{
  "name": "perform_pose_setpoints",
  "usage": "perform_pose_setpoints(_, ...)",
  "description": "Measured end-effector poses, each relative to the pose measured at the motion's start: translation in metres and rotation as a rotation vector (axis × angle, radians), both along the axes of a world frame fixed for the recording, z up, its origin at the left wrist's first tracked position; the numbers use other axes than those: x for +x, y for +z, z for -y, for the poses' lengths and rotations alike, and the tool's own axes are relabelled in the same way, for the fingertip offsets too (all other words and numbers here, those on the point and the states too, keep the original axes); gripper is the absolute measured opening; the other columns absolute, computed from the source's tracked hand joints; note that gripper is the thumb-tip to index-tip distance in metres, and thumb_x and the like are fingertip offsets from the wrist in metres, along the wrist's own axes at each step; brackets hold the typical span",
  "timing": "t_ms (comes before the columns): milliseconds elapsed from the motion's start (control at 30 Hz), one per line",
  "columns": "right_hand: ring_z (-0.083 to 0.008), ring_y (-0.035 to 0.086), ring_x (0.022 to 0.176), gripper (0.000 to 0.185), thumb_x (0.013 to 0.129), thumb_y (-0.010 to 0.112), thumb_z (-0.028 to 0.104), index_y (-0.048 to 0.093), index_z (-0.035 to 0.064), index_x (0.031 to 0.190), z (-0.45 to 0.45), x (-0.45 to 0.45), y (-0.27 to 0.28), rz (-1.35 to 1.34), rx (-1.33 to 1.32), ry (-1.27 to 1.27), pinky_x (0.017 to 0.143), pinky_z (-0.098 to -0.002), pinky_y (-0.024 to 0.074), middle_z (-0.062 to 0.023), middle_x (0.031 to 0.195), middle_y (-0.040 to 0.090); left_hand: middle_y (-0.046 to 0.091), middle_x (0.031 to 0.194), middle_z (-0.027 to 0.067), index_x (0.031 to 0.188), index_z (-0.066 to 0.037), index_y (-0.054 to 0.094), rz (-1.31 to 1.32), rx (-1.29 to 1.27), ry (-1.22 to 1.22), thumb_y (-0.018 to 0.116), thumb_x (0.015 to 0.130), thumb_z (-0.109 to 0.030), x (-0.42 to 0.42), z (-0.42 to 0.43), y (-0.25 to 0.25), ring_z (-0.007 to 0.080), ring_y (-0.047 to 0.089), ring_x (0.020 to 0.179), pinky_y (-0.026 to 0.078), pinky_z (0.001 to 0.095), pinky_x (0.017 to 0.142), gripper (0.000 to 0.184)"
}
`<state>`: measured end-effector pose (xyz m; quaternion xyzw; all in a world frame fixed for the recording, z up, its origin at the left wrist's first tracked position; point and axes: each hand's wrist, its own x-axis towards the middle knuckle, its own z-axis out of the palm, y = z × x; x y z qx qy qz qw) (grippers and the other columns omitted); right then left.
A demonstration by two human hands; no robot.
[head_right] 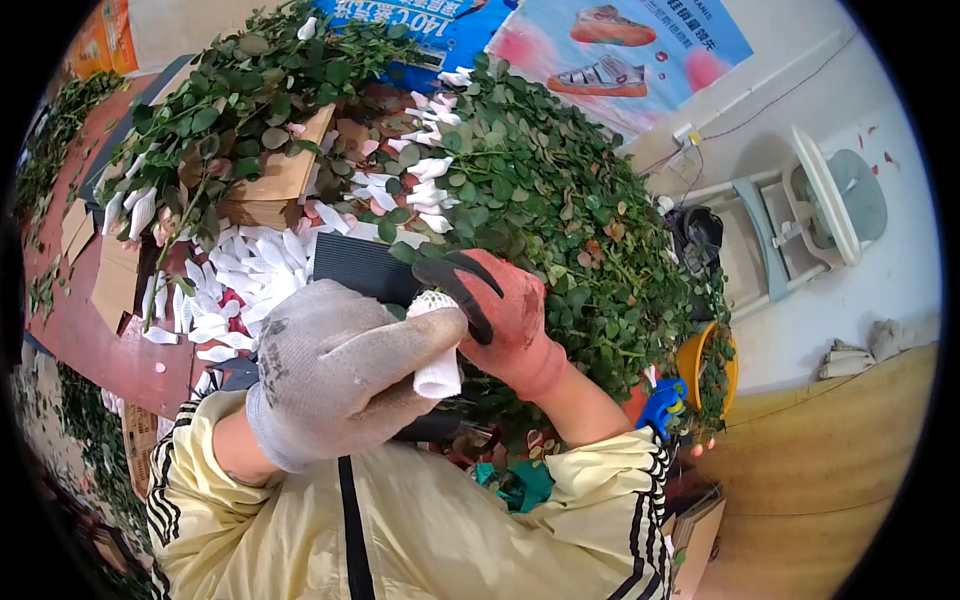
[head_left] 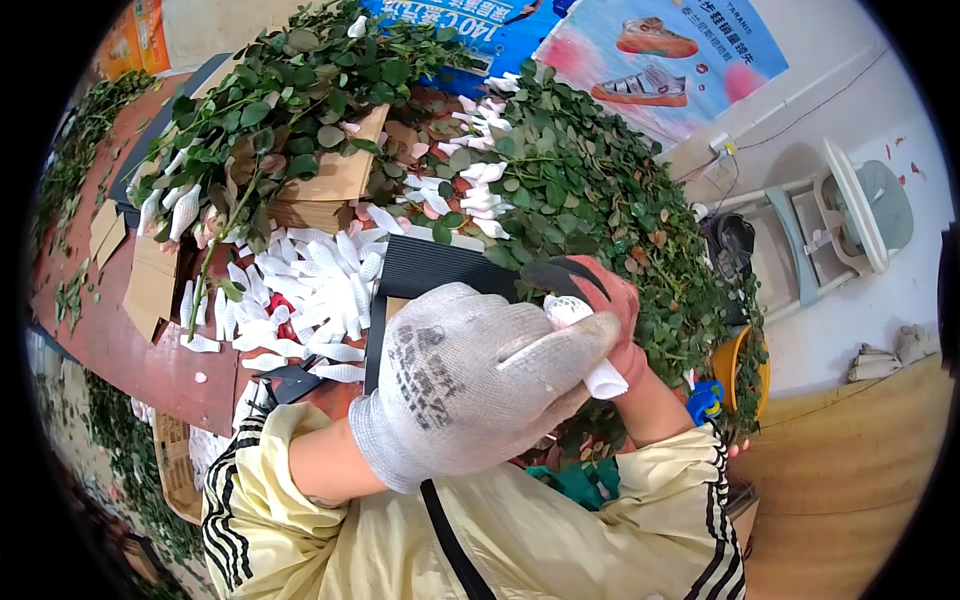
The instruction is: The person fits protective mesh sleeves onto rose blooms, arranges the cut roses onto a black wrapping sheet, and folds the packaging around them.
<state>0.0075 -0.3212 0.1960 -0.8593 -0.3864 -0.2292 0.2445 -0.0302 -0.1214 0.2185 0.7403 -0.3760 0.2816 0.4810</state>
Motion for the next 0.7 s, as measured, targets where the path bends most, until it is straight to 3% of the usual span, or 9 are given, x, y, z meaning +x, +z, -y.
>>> perform_pose_setpoints(200, -0.0298, 0.062, 0.079, 0.048, 0.056, 0.064, 0.004, 0.067, 0.01, 0.104, 0.006, 0.005, -0.008, 0.132, -0.052, -0.005, 0.069, -0.0368, 0.0531, -0.0117, 0.096, 0.063, 0.054, 0.057, 0.0038, 0.093, -0.007, 0.067, 0.06, 0.078, -0.024, 0.076, 0.062, -0.013, -0.003, -0.012, 0.0, 0.0228, 0.053, 0.05, 0.038, 0.0353, 0.048, 0.033)
perform_pose_setpoints(300, -0.0285, 0.063, 0.078, 0.048, 0.057, 0.059, 0.002, 0.068, 0.0122, 0.103, 0.005, 0.0, 0.004, 0.169, -0.096, -0.054, 0.068, -0.0364, 0.0535, -0.0103, 0.095, 0.063, 0.051, 0.055, 0.0042, 0.088, -0.005, 0.067, 0.088, -0.043, -0.011, 0.075, 0.062, -0.01, -0.008, -0.02, 0.001, 0.0209, 0.053, 0.049, 0.039, 0.0345, 0.047, 0.029)
perform_pose_setpoints(433, -0.0281, 0.063, 0.078, 0.046, 0.058, 0.062, 0.004, 0.067, 0.0115, 0.102, 0.001, 0.0, 0.006, 0.27, -0.078, 0.01, 0.067, -0.0369, 0.0533, -0.0102, 0.096, 0.063, 0.048, 0.05, 0.0017, 0.089, -0.008, 0.068, 0.053, -0.064, -0.232, 0.072, 0.06, -0.012, -0.006, -0.038, 0.004, 0.0215, 0.047, 0.041, 0.037, 0.0348, 0.04, 0.03)
perform_pose_setpoints(467, -0.0282, 0.063, 0.078, 0.044, 0.058, 0.062, 0.004, 0.066, 0.0105, 0.102, 0.002, 0.0, 0.006, 0.285, -0.093, 0.001, 0.067, -0.0369, 0.0529, -0.0102, 0.097, 0.063, 0.051, 0.055, 0.0039, 0.08, -0.004, 0.061, 0.046, 0.065, -0.32, 0.069, 0.066, -0.008, -0.004, -0.049, 0.011, 0.0185, 0.05, 0.044, 0.037, 0.0312, 0.041, 0.017)
perform_pose_setpoints(500, -0.0282, 0.063, 0.079, 0.042, 0.059, 0.063, 0.003, 0.065, 0.0095, 0.101, 0.002, 0.001, 0.005, 0.303, -0.108, -0.004, 0.066, -0.037, 0.0525, -0.0102, 0.098, 0.063, 0.051, 0.055, 0.0035, 0.083, -0.004, 0.062, 0.085, -0.019, -0.301, 0.068, 0.067, -0.01, -0.005, -0.052, 0.006, 0.017, 0.049, 0.044, 0.037, 0.0319, 0.041, 0.018)
perform_pose_setpoints(567, -0.0287, 0.062, 0.085, 0.043, 0.061, 0.065, 0.004, 0.062, 0.0076, 0.104, 0.004, 0.007, 0.0, 0.269, -0.069, 0.027, 0.071, -0.0382, 0.0493, -0.0101, 0.104, 0.062, 0.052, 0.056, 0.0026, 0.089, -0.003, 0.063, 0.316, -0.558, -0.314, 0.067, 0.07, -0.014, -0.015, -0.04, -0.039, 0.0141, 0.048, 0.045, 0.038, 0.0332, 0.043, 0.022)
perform_pose_setpoints(600, -0.0289, 0.061, 0.087, 0.045, 0.061, 0.066, 0.005, 0.061, 0.0073, 0.106, 0.012, 0.014, -0.016, 0.315, -0.037, -0.134, 0.073, -0.0388, 0.0472, -0.0104, 0.107, 0.061, 0.053, 0.057, 0.0022, 0.092, -0.003, 0.064, 0.452, -0.791, -0.303, 0.067, 0.071, -0.016, -0.016, -0.037, -0.047, 0.0127, 0.048, 0.045, 0.038, 0.0338, 0.043, 0.024)
perform_pose_setpoints(633, -0.0292, 0.06, 0.09, 0.047, 0.062, 0.066, 0.007, 0.06, 0.0069, 0.109, 0.021, 0.02, -0.028, 0.362, -0.011, -0.293, 0.076, -0.0393, 0.045, -0.0106, 0.11, 0.061, 0.054, 0.062, 0.0029, 0.097, -0.002, 0.062, 0.352, -0.606, -0.153, 0.066, 0.073, -0.015, -0.019, -0.054, -0.048, 0.013, 0.049, 0.05, 0.04, 0.0326, 0.049, 0.028)
perform_pose_setpoints(700, -0.0296, 0.058, 0.093, 0.048, 0.063, 0.066, 0.01, 0.059, 0.0061, 0.11, 0.028, 0.02, -0.026, 0.324, 0.059, -0.135, 0.078, -0.0393, 0.0425, -0.0117, 0.112, 0.06, 0.056, 0.073, 0.0044, 0.108, -0.001, 0.059, 0.16, -0.258, 0.176, 0.063, 0.077, -0.013, -0.024, -0.085, -0.036, 0.0135, 0.052, 0.06, 0.044, 0.0302, 0.059, 0.034)
